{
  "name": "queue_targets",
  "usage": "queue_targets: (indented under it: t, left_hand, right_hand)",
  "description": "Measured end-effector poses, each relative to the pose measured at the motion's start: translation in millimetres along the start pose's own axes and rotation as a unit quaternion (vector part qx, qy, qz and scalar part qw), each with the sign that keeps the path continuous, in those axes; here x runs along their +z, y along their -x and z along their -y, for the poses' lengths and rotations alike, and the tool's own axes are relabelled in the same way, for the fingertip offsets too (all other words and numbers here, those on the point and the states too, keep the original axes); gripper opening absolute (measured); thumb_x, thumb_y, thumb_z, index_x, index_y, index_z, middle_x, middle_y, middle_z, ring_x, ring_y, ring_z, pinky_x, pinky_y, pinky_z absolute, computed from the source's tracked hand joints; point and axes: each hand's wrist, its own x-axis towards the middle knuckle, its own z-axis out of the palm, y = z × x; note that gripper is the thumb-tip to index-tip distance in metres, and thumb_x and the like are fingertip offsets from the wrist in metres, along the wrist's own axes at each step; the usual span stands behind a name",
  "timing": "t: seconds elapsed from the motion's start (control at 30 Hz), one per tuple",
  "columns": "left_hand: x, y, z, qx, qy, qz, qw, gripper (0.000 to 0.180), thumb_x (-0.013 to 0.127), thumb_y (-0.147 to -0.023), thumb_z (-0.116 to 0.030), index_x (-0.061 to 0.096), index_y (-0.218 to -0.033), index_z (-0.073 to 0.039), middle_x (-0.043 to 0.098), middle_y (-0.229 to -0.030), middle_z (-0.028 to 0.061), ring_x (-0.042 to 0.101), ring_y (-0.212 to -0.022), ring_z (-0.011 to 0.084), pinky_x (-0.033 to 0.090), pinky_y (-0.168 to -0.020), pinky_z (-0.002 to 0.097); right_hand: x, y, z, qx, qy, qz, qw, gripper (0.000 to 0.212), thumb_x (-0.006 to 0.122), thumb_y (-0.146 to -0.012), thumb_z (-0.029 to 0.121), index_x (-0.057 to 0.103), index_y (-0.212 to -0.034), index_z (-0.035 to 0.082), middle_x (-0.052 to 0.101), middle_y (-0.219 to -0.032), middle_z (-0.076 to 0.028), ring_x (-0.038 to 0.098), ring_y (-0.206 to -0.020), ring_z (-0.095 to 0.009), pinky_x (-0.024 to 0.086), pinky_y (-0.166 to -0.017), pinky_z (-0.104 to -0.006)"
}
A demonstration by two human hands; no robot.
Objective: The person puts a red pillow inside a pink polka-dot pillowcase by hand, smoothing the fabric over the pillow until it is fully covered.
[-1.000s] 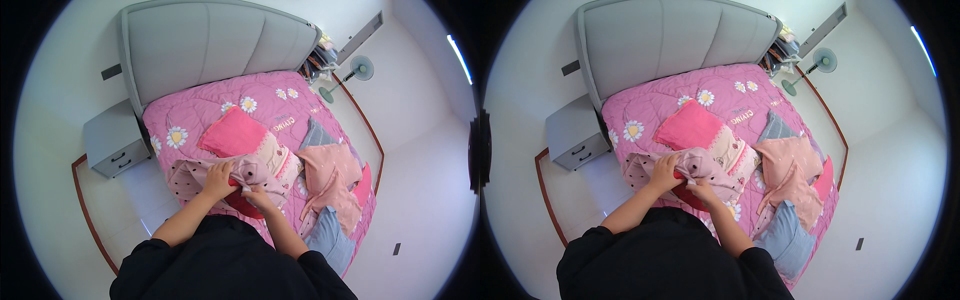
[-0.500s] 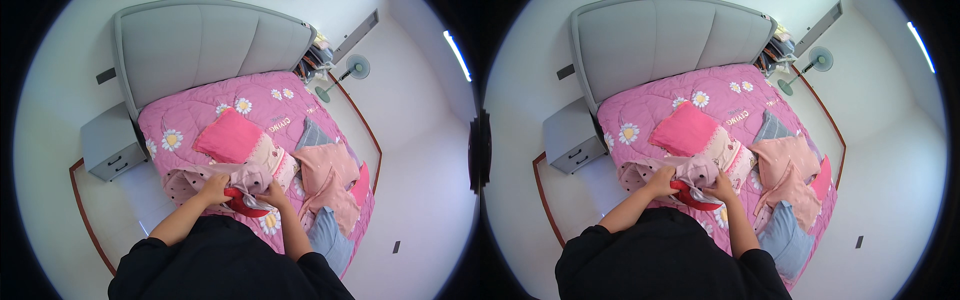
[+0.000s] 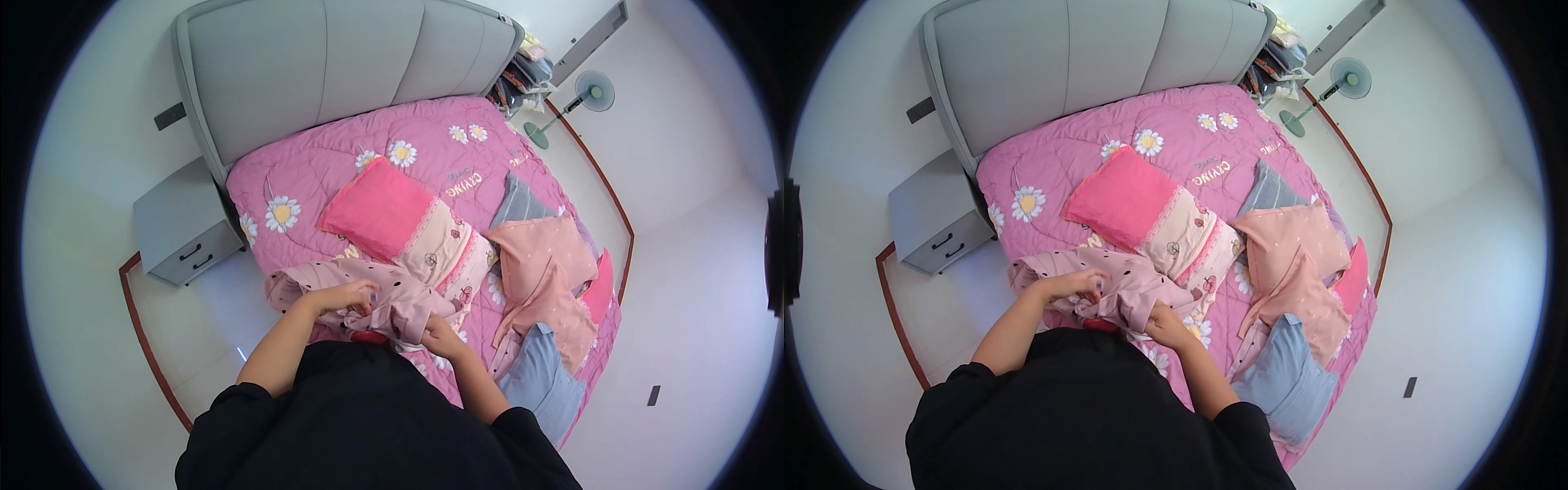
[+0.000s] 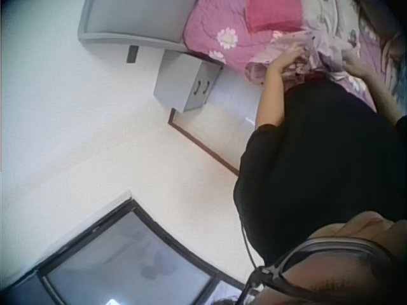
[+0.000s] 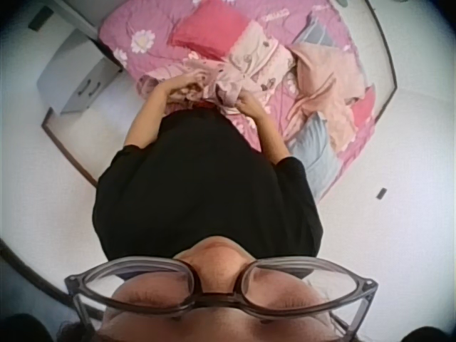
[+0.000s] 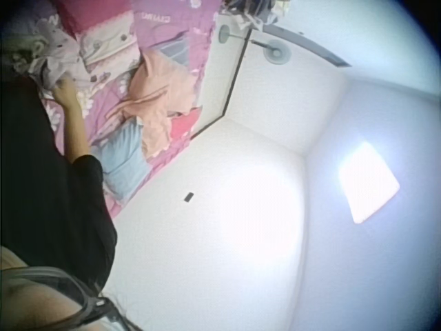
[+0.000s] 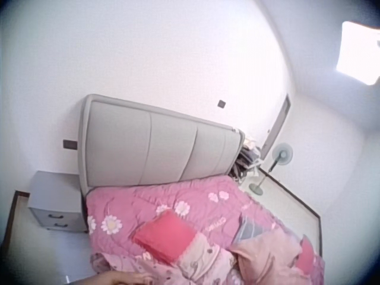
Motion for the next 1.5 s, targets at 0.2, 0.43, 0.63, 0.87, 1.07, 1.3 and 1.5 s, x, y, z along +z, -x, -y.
queue_targets:
  t: [0.2, 0.43, 0.63, 0.87, 1.07, 1.3, 1.5]
  left_hand:
    - [14.2, -42.6, 13.0, 0.1, -0.356, -0.273, 0.888, 0.051, 0.052, -0.085, -0.035, 0.041, -0.13, -0.013, 0.061, -0.1, 0.0161, 0.059, -0.089, 0.0225, 0.047, -0.079, 0.0348]
    - [25.0, -73.5, 27.7, 0.095, -0.21, -0.174, 0.957, 0.043, 0.057, -0.081, -0.034, 0.056, -0.116, -0.008, 0.061, -0.107, 0.0128, 0.056, -0.102, 0.0258, 0.041, -0.089, 0.0303]
    - [38.0, -62.3, 40.6, 0.031, -0.28, -0.148, 0.948, 0.026, 0.054, -0.081, -0.027, 0.065, -0.097, -0.009, 0.064, -0.09, 0.0157, 0.06, -0.082, 0.0294, 0.046, -0.075, 0.0338]
    - [39.8, -64.2, 68.5, 0.031, -0.193, -0.378, 0.905, 0.024, 0.054, -0.08, -0.024, 0.061, -0.077, -0.001, 0.059, -0.072, 0.019, 0.058, -0.066, 0.0304, 0.042, -0.061, 0.0387]
    - [18.6, -62.0, 101.0, -0.027, 0.063, -0.517, 0.853, 0.025, 0.05, -0.084, -0.018, 0.058, -0.065, -0.005, 0.053, -0.059, -0.0002, 0.047, -0.055, 0.0096, 0.037, -0.052, 0.0284]
    - [12.8, -51.2, 94.9, -0.095, 0.406, -0.418, 0.807, 0.021, 0.048, -0.081, -0.011, 0.063, -0.09, 0.001, 0.063, -0.085, 0.0132, 0.062, -0.072, 0.0232, 0.051, -0.064, 0.0354]
    - [37.9, -31.6, 23.2, -0.105, 0.48, -0.316, 0.811, 0.027, 0.043, -0.083, -0.015, 0.061, -0.095, 0.003, 0.064, -0.089, 0.0159, 0.063, -0.075, 0.0262, 0.052, -0.068, 0.038]
  right_hand:
    - [32.2, 3.1, -1.3, -0.066, 0.051, -0.003, 0.997, 0.025, 0.05, -0.079, 0.013, 0.059, -0.099, 0.001, 0.06, -0.1, -0.017, 0.055, -0.094, -0.033, 0.039, -0.088, -0.0378]
    - [14.7, 16.9, -0.8, 0.026, -0.01, 0.05, 0.998, 0.019, 0.048, -0.075, 0.006, 0.06, -0.088, -0.001, 0.062, -0.094, -0.015, 0.056, -0.092, -0.03, 0.042, -0.085, -0.034]
    - [3.4, 27.7, -10.9, 0.068, 0.013, -0.118, 0.991, 0.031, 0.059, -0.072, 0.011, 0.056, -0.1, 0.001, 0.059, -0.1, -0.014, 0.054, -0.099, -0.029, 0.041, -0.088, -0.0336]
    - [36.9, 32.1, -30.4, -0.014, 0.131, -0.077, 0.988, 0.067, 0.072, -0.062, 0.028, 0.047, -0.12, 0.005, 0.043, -0.127, -0.016, 0.041, -0.117, -0.035, 0.034, -0.096, -0.0402]
    - [35.9, 20.4, -10.4, -0.071, 0.139, -0.075, 0.985, 0.064, 0.07, -0.063, 0.029, 0.048, -0.12, 0.008, 0.041, -0.13, -0.013, 0.037, -0.122, -0.032, 0.028, -0.101, -0.044]
    - [44.6, 38.5, -36.1, -0.041, 0.245, -0.134, 0.959, 0.055, 0.064, -0.068, 0.028, 0.05, -0.118, 0.011, 0.041, -0.133, -0.009, 0.036, -0.125, -0.027, 0.022, -0.1, -0.0497]
    - [55.4, 16.0, -11.0, -0.047, 0.326, -0.191, 0.925, 0.043, 0.062, -0.071, 0.016, 0.05, -0.11, 0.006, 0.051, -0.121, -0.009, 0.044, -0.117, -0.027, 0.025, -0.099, -0.0462]
